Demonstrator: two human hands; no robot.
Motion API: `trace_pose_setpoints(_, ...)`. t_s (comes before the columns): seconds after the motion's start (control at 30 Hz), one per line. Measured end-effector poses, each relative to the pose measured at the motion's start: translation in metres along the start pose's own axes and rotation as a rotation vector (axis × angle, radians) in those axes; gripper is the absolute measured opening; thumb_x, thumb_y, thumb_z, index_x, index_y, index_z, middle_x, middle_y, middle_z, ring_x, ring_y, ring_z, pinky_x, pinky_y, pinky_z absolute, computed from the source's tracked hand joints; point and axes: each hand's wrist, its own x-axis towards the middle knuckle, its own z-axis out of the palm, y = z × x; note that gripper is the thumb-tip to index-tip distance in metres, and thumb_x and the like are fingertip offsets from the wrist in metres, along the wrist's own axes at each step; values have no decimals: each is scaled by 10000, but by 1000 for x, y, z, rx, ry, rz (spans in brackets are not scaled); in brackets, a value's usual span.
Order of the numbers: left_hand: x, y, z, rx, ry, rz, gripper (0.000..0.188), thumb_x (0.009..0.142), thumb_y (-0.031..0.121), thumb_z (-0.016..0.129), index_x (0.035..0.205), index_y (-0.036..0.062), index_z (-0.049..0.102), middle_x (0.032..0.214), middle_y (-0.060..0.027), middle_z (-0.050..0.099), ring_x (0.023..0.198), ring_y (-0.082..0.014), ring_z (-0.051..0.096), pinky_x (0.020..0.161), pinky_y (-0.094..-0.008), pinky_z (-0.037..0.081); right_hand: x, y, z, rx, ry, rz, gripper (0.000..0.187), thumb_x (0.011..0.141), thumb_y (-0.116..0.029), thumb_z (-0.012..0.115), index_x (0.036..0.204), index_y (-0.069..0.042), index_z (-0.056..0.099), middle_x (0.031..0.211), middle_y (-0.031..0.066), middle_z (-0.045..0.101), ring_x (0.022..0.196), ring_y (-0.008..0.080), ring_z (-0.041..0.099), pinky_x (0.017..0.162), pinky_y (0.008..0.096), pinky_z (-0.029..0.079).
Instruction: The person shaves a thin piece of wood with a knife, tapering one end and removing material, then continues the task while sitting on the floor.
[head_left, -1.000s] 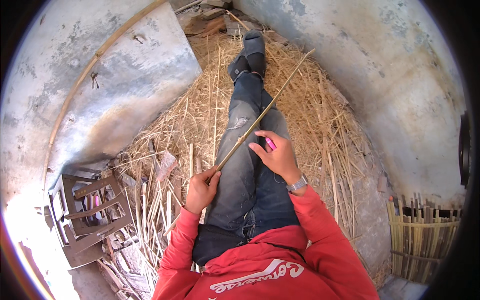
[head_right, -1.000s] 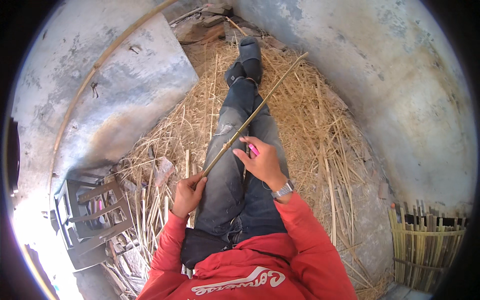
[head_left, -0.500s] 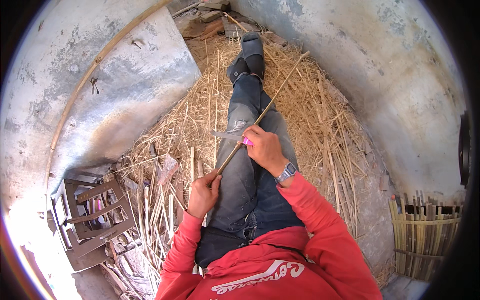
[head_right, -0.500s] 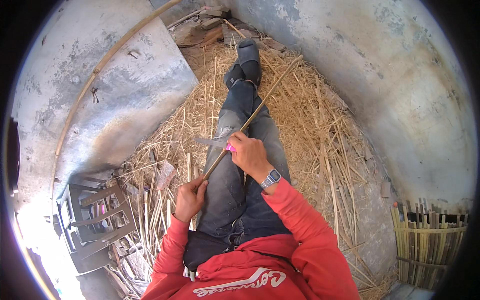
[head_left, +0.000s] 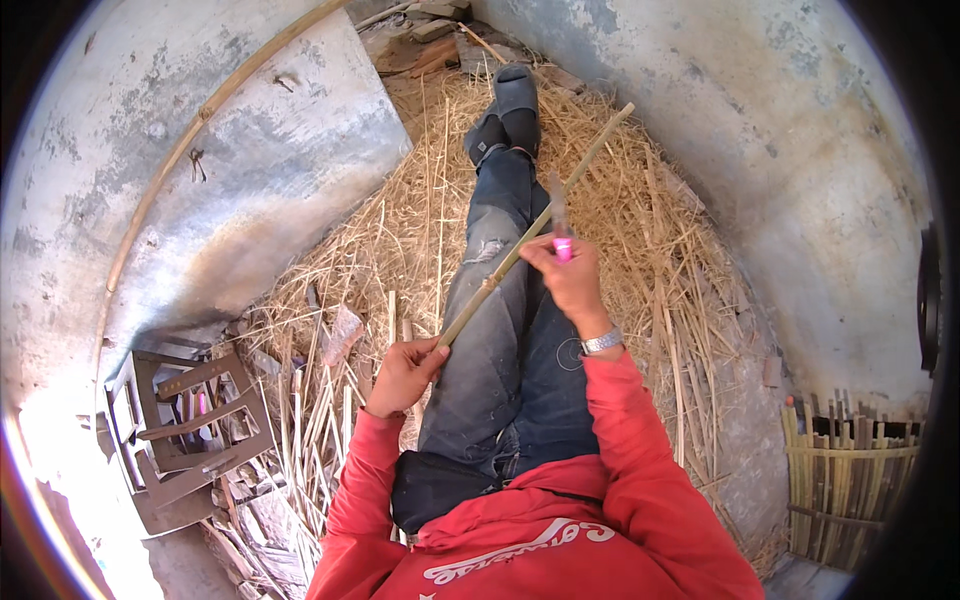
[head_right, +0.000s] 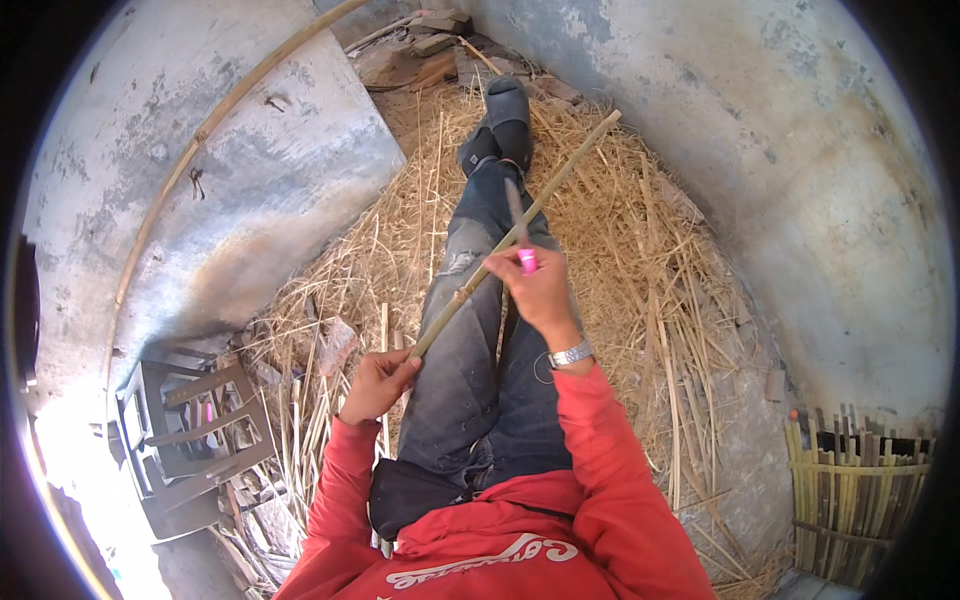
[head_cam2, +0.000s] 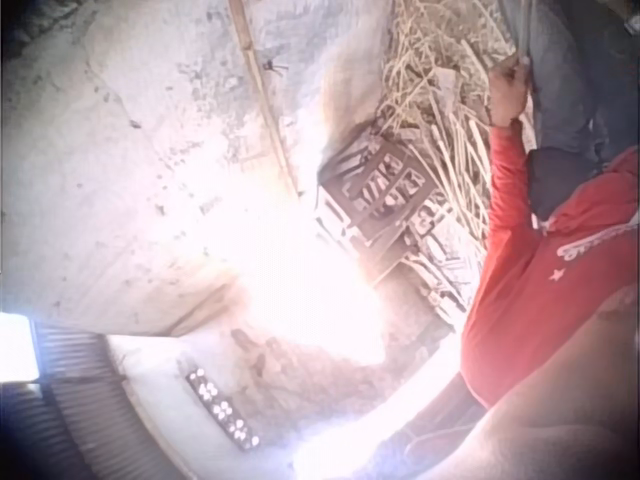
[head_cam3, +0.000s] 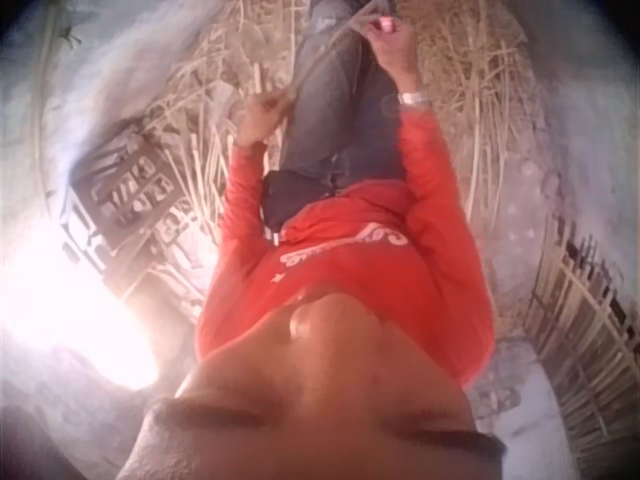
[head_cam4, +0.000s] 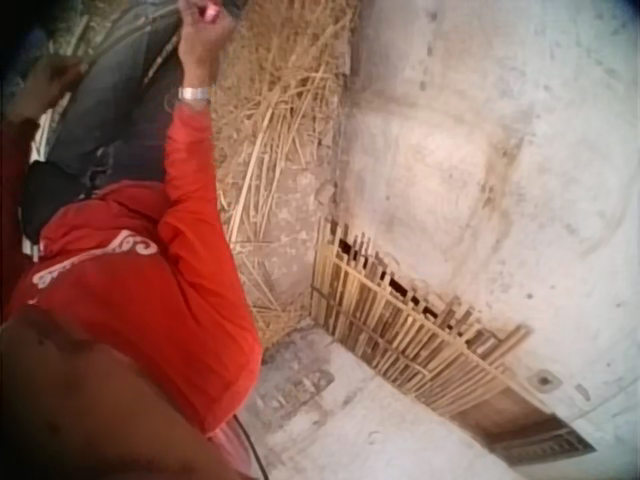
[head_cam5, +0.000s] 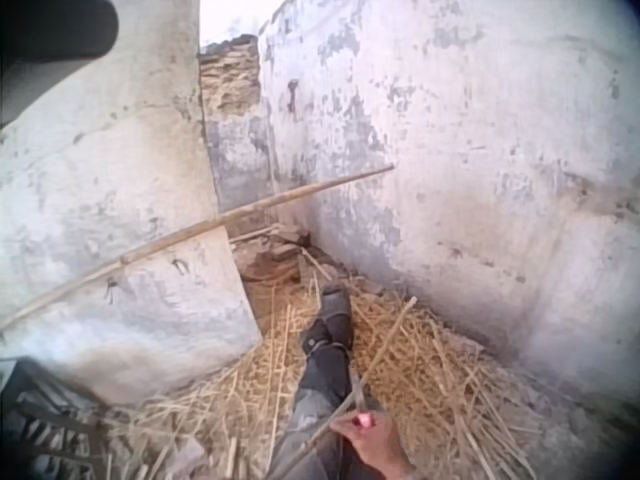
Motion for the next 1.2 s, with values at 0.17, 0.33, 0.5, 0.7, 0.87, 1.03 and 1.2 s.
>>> trace_pose_setpoints(0.17,-9,3,11,274,182,171,271,1015,163,709,1205,-24,758,708,-79,684,637,-89,614,595,-298,484,8,35,-56,-433,555,-214,248,1036,-227,689,1130,1,708,793,68,711,756,145,667,709,299,508)
trace_pose_setpoints(0.33,-34,0,-15,478,256,199,239,997,139,726,1170,-21,765,716,-189,686,602,-167,641,597,-334,508,-13,33,-81,-517,352,-85,269,1088,-254,591,1195,-33,701,758,83,689,686,162,658,658,321,512)
trace_pose_setpoints(0.5,-57,-17,-45,610,276,288,226,973,138,750,1135,-19,771,798,-228,724,658,-308,726,606,-375,533,-11,16,-67,-398,324,-234,336,1071,-184,591,1382,-114,700,691,97,649,580,179,615,580,347,490)
trace_pose_setpoints(0.7,-76,-38,-79,772,320,362,188,953,140,771,1103,28,785,819,-186,739,673,-317,727,612,-395,549,24,28,-81,-609,284,-243,407,1061,-107,589,1463,-148,641,737,76,641,630,92,482,593,297,443)
trace_pose_setpoints(0.87,-63,-52,-72,937,407,503,160,949,170,780,1070,67,764,829,-147,748,681,-331,730,582,-414,561,18,55,-49,-490,182,-319,413,1036,-106,598,1443,-152,654,796,200,652,590,208,510,579,352,450)
trace_pose_setpoints(1.03,-32,-37,-46,988,427,656,163,941,204,794,1057,97,752,683,-94,657,517,-304,629,463,-430,471,-5,68,-35,-446,184,-316,416,1032,-108,599,1440,-158,659,744,243,586,543,196,471,546,355,428)
trace_pose_setpoints(1.2,-19,-34,-37,1032,440,679,166,948,209,785,1072,103,754,705,-92,671,511,-298,633,458,-431,477,-17,64,-28,-394,128,-296,410,1037,-99,598,1442,-138,655,739,252,571,548,173,505,543,347,432)
